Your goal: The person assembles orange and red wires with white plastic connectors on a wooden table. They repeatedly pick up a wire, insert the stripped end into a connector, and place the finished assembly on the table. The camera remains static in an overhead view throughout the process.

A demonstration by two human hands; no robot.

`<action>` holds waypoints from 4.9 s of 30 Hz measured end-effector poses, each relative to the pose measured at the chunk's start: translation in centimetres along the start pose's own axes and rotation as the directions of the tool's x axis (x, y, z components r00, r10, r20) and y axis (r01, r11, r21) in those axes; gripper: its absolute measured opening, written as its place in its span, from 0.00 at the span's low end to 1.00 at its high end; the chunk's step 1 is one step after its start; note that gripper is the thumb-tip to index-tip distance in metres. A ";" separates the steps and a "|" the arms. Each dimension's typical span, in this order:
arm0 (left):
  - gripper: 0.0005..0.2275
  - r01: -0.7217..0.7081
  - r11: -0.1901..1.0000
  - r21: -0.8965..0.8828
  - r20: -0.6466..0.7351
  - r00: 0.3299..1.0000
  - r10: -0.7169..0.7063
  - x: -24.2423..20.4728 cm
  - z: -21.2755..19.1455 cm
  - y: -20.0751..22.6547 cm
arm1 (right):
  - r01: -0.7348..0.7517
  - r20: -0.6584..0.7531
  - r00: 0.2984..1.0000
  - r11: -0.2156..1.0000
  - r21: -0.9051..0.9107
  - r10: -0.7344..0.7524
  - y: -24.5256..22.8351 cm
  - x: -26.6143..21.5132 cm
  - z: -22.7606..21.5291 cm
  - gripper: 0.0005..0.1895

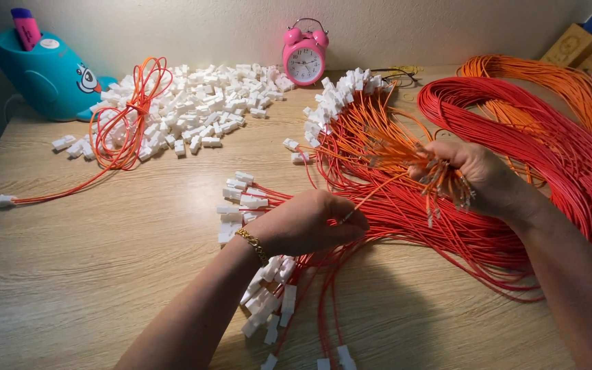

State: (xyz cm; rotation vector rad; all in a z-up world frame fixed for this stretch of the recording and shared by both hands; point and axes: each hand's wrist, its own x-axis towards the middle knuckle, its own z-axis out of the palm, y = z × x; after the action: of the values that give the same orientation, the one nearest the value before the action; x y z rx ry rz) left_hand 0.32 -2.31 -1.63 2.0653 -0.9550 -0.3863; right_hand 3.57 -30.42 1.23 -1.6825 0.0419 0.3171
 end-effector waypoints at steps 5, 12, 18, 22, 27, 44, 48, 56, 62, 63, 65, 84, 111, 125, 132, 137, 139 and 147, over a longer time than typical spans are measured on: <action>0.20 -0.009 0.995 -0.101 -0.107 0.994 -0.002 -0.6 -1.3 1.1 | 0.216 -0.043 0.972 0.946 -0.241 -0.233 -0.4 -1.3 -1.2 0.16; 0.51 0.072 0.761 0.645 -0.034 0.997 -0.066 2.1 3.1 2.0 | 0.479 0.082 0.843 0.671 -0.567 -0.532 -3.5 -3.1 -0.2 0.23; 0.57 -0.029 0.586 0.810 0.108 0.989 -0.099 7.0 5.6 3.1 | 0.655 0.029 0.739 0.707 -0.267 -0.673 -3.1 -2.3 0.3 0.17; 0.47 -0.058 0.552 0.832 0.149 0.981 -0.122 10.6 7.2 2.3 | 0.613 -0.021 0.756 0.719 -0.328 -0.654 -4.4 -4.1 1.3 0.17; 0.32 -0.081 0.608 0.790 0.177 0.979 -0.100 13.3 8.0 2.2 | 0.646 -0.033 0.727 0.700 -0.305 -0.686 -5.5 -5.4 3.0 0.08; 0.25 0.127 0.982 0.142 -0.298 0.951 -0.080 11.9 10.8 -5.4 | 0.773 0.458 0.626 0.579 -0.258 -0.632 1.7 -4.9 9.8 0.12; 0.30 0.031 0.670 0.742 0.185 0.951 -0.248 3.1 7.4 -3.5 | 0.817 0.575 0.553 0.528 -0.232 -0.603 0.6 -8.1 9.8 0.08; 0.22 -0.364 0.735 0.573 0.068 0.914 0.400 -8.0 8.5 -0.9 | 0.768 0.622 0.601 0.578 -0.276 -0.502 1.0 -8.6 10.4 0.10; 0.17 -0.453 0.664 0.594 0.107 0.863 0.493 -8.9 7.5 1.0 | 0.494 0.521 0.756 0.868 -0.055 -0.397 2.9 -8.0 7.6 0.14; 0.15 -0.442 0.606 0.662 0.124 0.861 0.493 -9.0 7.3 0.4 | 0.515 0.553 0.724 0.856 -0.036 -0.413 2.1 -8.3 7.8 0.10; 0.13 -0.395 0.584 0.709 0.132 0.888 0.441 -9.8 6.4 -1.1 | 0.579 0.607 0.649 0.815 -0.004 -0.458 1.0 -9.1 8.9 0.11; 0.07 -0.113 0.766 0.633 -0.232 0.916 0.328 -15.3 2.2 -4.1 | 0.839 0.771 0.539 0.296 -0.457 -0.339 6.8 -7.6 11.7 0.22; 0.23 0.512 0.834 0.204 -0.490 0.791 -0.366 -0.2 -8.0 -13.8 | 0.404 0.260 0.902 0.886 -0.225 -0.345 -2.1 4.0 13.5 0.20; 0.14 0.528 0.803 0.277 -0.386 0.826 -0.411 0.3 -7.1 -14.5 | 0.130 0.243 0.966 0.981 -0.147 -0.091 -0.2 10.1 14.9 0.08; 0.15 0.625 0.749 0.220 -0.358 0.766 -0.534 -3.8 -6.6 -9.9 | 0.110 0.161 0.985 0.954 -0.278 -0.066 0.6 10.2 15.6 0.12; 0.16 0.701 0.674 0.232 -0.408 0.699 -0.587 -2.2 -8.1 -10.6 | 0.145 0.146 0.984 0.944 -0.296 -0.106 0.3 9.7 15.7 0.12; 0.17 0.702 0.665 0.255 -0.399 0.703 -0.588 -1.3 -8.1 -10.9 | 0.151 0.140 0.983 0.949 -0.276 -0.116 0.2 9.4 15.7 0.12; 0.08 0.670 0.675 0.309 -0.415 0.734 -0.538 -0.9 -7.9 -11.5 | 0.220 0.185 0.965 0.960 -0.175 -0.188 -0.9 8.7 16.2 0.07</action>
State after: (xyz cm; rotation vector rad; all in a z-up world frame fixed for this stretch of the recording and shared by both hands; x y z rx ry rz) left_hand 9.82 7.09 -5.68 2.7580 -0.1227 -0.1937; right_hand 9.11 -13.13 -1.59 -1.8300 -0.2948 0.3117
